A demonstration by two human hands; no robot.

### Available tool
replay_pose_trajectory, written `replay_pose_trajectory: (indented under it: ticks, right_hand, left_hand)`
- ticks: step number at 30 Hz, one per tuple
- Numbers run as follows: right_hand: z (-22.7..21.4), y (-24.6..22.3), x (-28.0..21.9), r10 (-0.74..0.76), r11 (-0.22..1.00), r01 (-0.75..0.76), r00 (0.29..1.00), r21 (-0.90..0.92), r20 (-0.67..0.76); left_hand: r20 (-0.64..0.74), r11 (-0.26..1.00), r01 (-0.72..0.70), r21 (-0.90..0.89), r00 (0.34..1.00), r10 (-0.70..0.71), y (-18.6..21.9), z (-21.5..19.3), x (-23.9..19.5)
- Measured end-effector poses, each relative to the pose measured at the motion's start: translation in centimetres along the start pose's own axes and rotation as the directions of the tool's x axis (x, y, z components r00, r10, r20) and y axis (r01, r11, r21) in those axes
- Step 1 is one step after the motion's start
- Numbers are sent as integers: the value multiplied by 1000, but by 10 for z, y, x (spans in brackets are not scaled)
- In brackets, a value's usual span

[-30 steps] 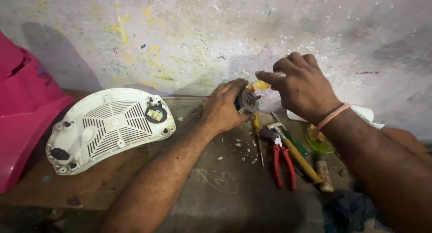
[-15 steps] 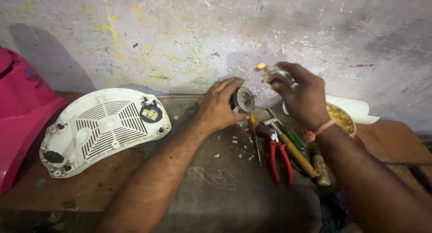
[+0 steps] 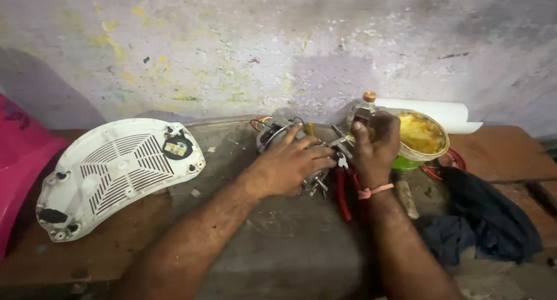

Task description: The person disassembles an electromechanical motor by removing screws with a screwdriver and prying components apart. They use pliers to handle wires, tap the motor with a hammer, and apply a substance from a container to the central shaft.

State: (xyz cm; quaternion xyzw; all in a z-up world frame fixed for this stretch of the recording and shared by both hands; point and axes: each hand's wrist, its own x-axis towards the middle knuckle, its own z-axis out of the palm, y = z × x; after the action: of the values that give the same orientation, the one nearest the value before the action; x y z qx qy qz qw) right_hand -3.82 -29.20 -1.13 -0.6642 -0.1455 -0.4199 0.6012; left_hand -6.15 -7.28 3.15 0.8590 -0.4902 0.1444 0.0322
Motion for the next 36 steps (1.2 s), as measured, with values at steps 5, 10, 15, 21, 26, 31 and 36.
replay_pose_trajectory:
  ticks: [5, 10, 15, 21, 26, 31, 36]
  right_hand:
    - [-7, 10, -3, -15, 993, 15, 1000, -119, -3]
    - [-13, 19, 1, -11, 999, 10, 999, -36, -31]
    - [-17, 19, 2, -51, 990, 43, 997, -137, -57]
    - [-19, 6, 3, -144, 949, 107, 984, -297, -105]
    - [-19, 5, 3, -150, 967, 127, 984, -219, -91]
    - [-19, 8, 2, -143, 966, 122, 986, -227, -82]
    - [-22, 14, 2, -131, 977, 123, 991, -174, -33]
  left_hand:
    - [52, 998, 7, 58, 999, -10, 13, -10, 1]
    - [166, 964, 115, -241, 983, -75, 12, -26, 15]
    - [44, 921, 306, -240, 951, -305, 3, -26, 70]
    - [435, 912, 407, 41, 815, -383, 8, -7, 122]
    - [488, 823, 564, 63, 702, -518, 11, 18, 139]
    - [413, 841, 540, 4, 765, -494, 7, 24, 140]
    - [119, 717, 545, -434, 824, -554, -29, -3, 121]
